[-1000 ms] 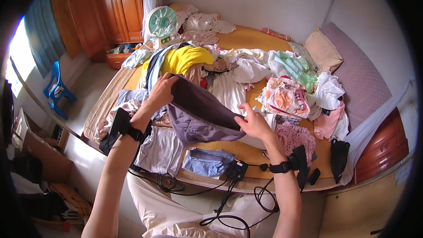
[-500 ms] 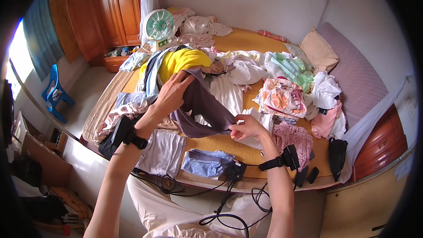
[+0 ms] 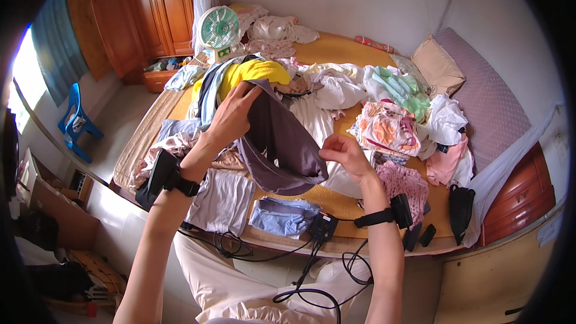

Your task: Folding various items of laundry including shirts and shorts on a bed.

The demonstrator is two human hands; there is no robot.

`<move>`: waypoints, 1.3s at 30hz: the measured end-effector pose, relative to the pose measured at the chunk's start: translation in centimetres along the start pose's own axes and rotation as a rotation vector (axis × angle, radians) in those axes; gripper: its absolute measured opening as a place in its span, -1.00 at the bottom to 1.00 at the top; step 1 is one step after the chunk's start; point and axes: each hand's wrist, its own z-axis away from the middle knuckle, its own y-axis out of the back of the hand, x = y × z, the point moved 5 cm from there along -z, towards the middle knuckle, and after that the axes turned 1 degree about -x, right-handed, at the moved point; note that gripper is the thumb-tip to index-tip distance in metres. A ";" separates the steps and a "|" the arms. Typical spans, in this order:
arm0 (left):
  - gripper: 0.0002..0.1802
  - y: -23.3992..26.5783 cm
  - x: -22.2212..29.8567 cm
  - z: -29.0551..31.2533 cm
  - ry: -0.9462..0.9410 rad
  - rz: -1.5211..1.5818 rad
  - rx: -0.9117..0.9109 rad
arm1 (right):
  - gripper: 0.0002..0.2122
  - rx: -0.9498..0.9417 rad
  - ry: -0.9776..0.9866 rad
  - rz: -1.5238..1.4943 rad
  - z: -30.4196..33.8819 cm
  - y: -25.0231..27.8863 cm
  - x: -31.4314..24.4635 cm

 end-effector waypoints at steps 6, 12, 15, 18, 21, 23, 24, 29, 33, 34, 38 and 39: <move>-0.34 0.9 1.7 -0.5 0.028 0.043 0.047 | -0.80 -0.072 -0.037 0.486 -0.5 -0.9 0.7; -0.45 1.8 4.6 -1.5 -0.075 0.055 0.087 | -0.58 -0.045 0.196 0.384 -2.0 -4.3 0.9; -0.47 2.0 4.4 -1.3 -0.085 0.057 0.074 | -0.46 0.002 0.216 0.403 -3.5 -5.7 0.2; -0.49 2.1 4.2 -1.3 -0.080 0.077 0.062 | -0.53 0.056 0.261 0.333 -4.7 -5.8 0.0; -0.53 2.3 3.9 -1.2 -0.057 0.156 0.104 | -0.75 -0.043 0.170 0.383 -4.7 -6.4 0.5; -0.55 2.5 3.5 -1.0 -0.038 0.223 0.143 | -0.76 -0.026 0.142 0.366 -3.9 -6.3 1.6; -0.59 2.8 3.2 -1.3 0.024 0.249 0.174 | -0.77 -0.002 0.117 0.356 -3.2 -5.7 2.1; -0.70 3.1 -1.5 -0.3 0.220 0.159 0.231 | -0.73 0.205 -0.097 0.720 -0.5 -0.1 3.5; -0.64 0.7 -4.6 0.9 0.323 -0.066 0.014 | -0.74 0.582 0.039 0.877 -0.3 6.1 1.2; -0.64 0.4 -4.9 1.2 0.317 -0.062 0.014 | -0.72 0.663 0.058 0.830 -0.7 7.6 1.7; -0.66 -0.8 -5.9 2.0 0.327 -0.087 -0.105 | -0.80 0.579 -0.185 0.699 -1.4 8.2 0.4; -0.65 -1.0 -6.1 2.1 0.324 0.017 -0.128 | -0.84 0.542 -0.253 0.326 -1.2 7.6 0.5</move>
